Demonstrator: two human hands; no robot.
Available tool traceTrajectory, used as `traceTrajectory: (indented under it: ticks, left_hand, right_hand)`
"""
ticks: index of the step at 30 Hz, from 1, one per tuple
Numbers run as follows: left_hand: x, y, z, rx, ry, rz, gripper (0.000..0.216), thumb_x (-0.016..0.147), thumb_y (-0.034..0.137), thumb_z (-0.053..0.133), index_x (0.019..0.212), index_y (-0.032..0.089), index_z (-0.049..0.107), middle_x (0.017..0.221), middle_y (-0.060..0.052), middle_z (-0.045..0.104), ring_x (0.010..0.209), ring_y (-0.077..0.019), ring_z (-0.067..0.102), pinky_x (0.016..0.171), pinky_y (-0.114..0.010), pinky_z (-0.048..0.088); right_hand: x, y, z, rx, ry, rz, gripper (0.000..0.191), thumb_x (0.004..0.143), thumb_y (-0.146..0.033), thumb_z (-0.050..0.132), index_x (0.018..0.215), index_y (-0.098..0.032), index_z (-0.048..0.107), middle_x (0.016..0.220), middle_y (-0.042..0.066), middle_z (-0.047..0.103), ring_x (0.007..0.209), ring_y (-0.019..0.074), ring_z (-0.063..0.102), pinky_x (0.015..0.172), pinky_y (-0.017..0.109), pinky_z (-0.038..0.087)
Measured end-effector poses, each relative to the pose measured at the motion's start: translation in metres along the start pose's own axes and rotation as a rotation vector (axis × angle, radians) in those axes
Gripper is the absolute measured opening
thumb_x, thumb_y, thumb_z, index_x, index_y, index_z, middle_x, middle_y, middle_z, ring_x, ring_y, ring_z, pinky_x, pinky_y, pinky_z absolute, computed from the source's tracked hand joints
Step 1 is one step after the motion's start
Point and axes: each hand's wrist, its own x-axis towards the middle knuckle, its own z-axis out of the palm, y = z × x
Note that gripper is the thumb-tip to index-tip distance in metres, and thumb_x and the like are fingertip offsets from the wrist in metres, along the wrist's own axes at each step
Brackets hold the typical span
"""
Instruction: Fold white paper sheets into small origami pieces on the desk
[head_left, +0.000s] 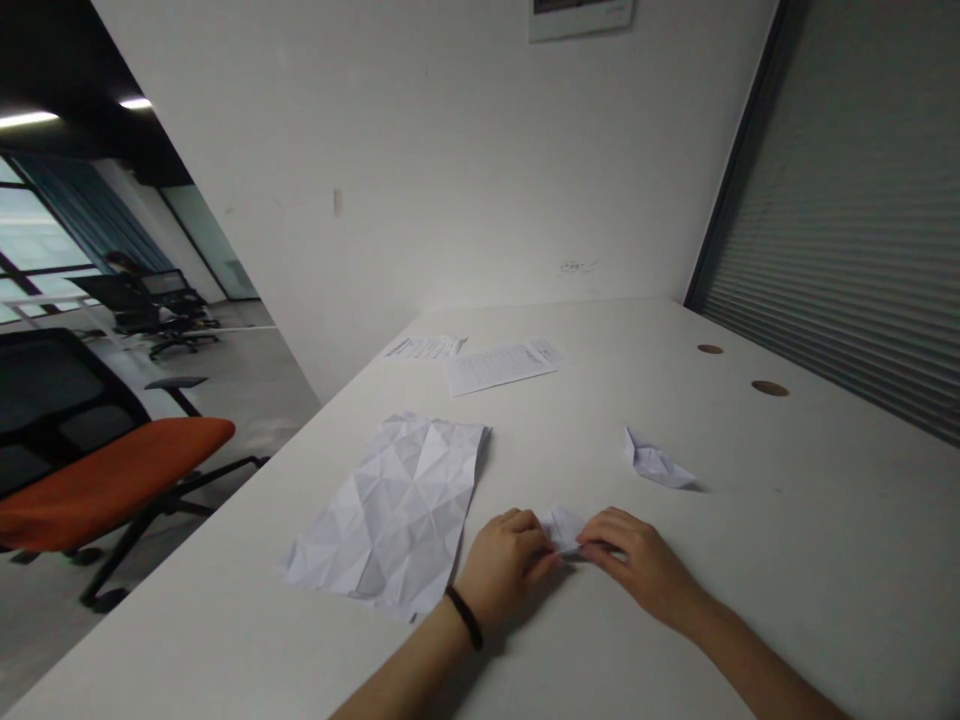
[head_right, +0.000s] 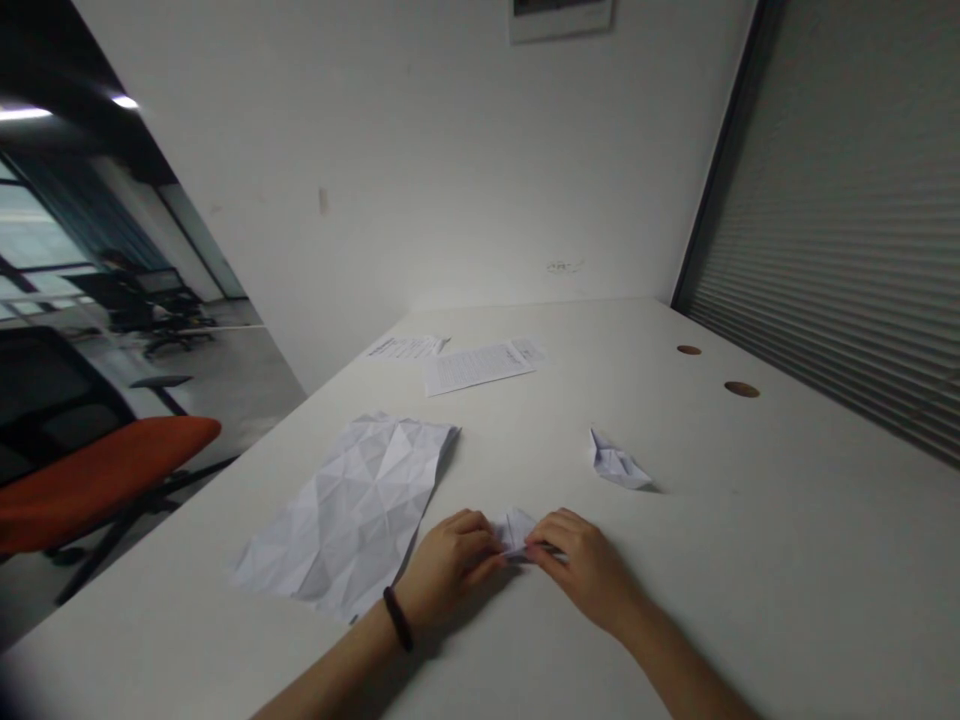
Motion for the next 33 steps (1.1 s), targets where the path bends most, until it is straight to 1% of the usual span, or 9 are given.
traceTrajectory:
  ticks: [2, 4, 7, 10, 12, 15, 18, 26, 33]
  left_hand:
    - [0.000, -0.001, 0.002, -0.048, 0.017, -0.071, 0.009, 0.080, 0.019, 0.055, 0.078, 0.019, 0.063, 0.073, -0.002, 0.057, 0.068, -0.0153, 0.054, 0.065, -0.025, 0.043]
    - [-0.001, -0.003, 0.006, -0.128, 0.061, -0.140, 0.018, 0.078, 0.014, 0.054, 0.094, 0.019, 0.060, 0.075, -0.001, 0.058, 0.068, -0.0149, 0.054, 0.064, -0.024, 0.044]
    - [-0.001, -0.003, 0.012, -0.224, 0.108, -0.158, 0.037, 0.075, 0.009, 0.052, 0.110, 0.021, 0.054, 0.092, -0.003, 0.058, 0.073, -0.0142, 0.055, 0.069, -0.025, 0.046]
    - [-0.002, -0.001, 0.014, -0.201, 0.113, -0.094, 0.028, 0.076, 0.010, 0.052, 0.100, 0.022, 0.062, 0.100, -0.006, 0.057, 0.087, -0.0178, 0.054, 0.079, -0.030, 0.045]
    - [-0.002, 0.001, 0.013, -0.162, 0.098, -0.049, 0.026, 0.074, 0.017, 0.060, 0.100, 0.021, 0.062, 0.100, -0.007, 0.058, 0.093, -0.0217, 0.052, 0.083, -0.034, 0.043]
    - [-0.001, 0.003, 0.010, -0.140, 0.076, -0.028, 0.039, 0.068, 0.024, 0.068, 0.106, 0.021, 0.060, 0.099, -0.008, 0.058, 0.092, -0.0237, 0.051, 0.083, -0.037, 0.042]
    - [-0.001, 0.005, 0.008, -0.192, 0.088, -0.050, 0.035, 0.070, 0.022, 0.066, 0.104, 0.021, 0.059, 0.098, -0.006, 0.059, 0.092, -0.0226, 0.053, 0.083, -0.036, 0.042]
    - [-0.001, 0.011, 0.014, -0.525, 0.210, -0.165, 0.019, 0.081, 0.017, 0.051, 0.100, 0.018, 0.054, 0.097, -0.006, 0.058, 0.087, -0.0170, 0.056, 0.078, -0.028, 0.045]
    - [-0.003, 0.010, 0.025, -0.600, 0.224, -0.142, 0.028, 0.081, 0.010, 0.045, 0.109, 0.017, 0.049, 0.105, -0.009, 0.055, 0.097, -0.0185, 0.054, 0.086, -0.032, 0.043]
  right_hand:
    - [0.000, 0.003, 0.004, 0.034, 0.062, 0.066, 0.011, 0.083, -0.023, 0.050, 0.083, -0.021, 0.061, 0.079, 0.003, 0.062, 0.074, 0.0169, 0.057, 0.069, 0.030, 0.047]
    - [0.001, 0.006, 0.010, 0.054, 0.124, 0.106, 0.010, 0.081, -0.021, 0.051, 0.087, -0.021, 0.059, 0.083, 0.003, 0.059, 0.070, 0.0157, 0.056, 0.066, 0.029, 0.048]
    - [0.003, 0.006, 0.014, 0.031, 0.137, 0.084, 0.012, 0.079, -0.017, 0.050, 0.084, -0.022, 0.060, 0.090, 0.004, 0.055, 0.076, 0.0165, 0.056, 0.069, 0.029, 0.049]
    - [0.002, 0.000, 0.012, -0.041, 0.079, 0.024, 0.018, 0.082, -0.015, 0.047, 0.082, -0.022, 0.064, 0.088, 0.004, 0.056, 0.085, 0.0184, 0.054, 0.078, 0.032, 0.046]
    - [0.000, -0.005, 0.010, -0.076, 0.037, 0.001, 0.017, 0.080, -0.016, 0.052, 0.091, -0.022, 0.064, 0.091, 0.005, 0.057, 0.088, 0.0195, 0.053, 0.082, 0.034, 0.045]
    - [-0.001, -0.008, 0.008, -0.104, -0.005, -0.001, 0.028, 0.072, -0.022, 0.064, 0.100, -0.022, 0.061, 0.095, 0.006, 0.056, 0.091, 0.0215, 0.051, 0.083, 0.035, 0.044]
    - [-0.001, -0.006, 0.008, -0.102, 0.000, -0.003, 0.025, 0.074, -0.028, 0.064, 0.098, -0.022, 0.062, 0.090, 0.005, 0.058, 0.087, 0.0216, 0.052, 0.080, 0.036, 0.045]
    - [0.001, -0.011, 0.012, 0.134, 0.043, 0.079, 0.018, 0.083, -0.029, 0.051, 0.094, -0.019, 0.061, 0.080, 0.004, 0.059, 0.068, 0.0148, 0.055, 0.062, 0.025, 0.046]
    - [0.002, -0.012, 0.015, 0.343, 0.042, 0.126, 0.018, 0.081, -0.027, 0.051, 0.095, -0.018, 0.060, 0.089, 0.005, 0.059, 0.078, 0.0164, 0.058, 0.067, 0.026, 0.049]
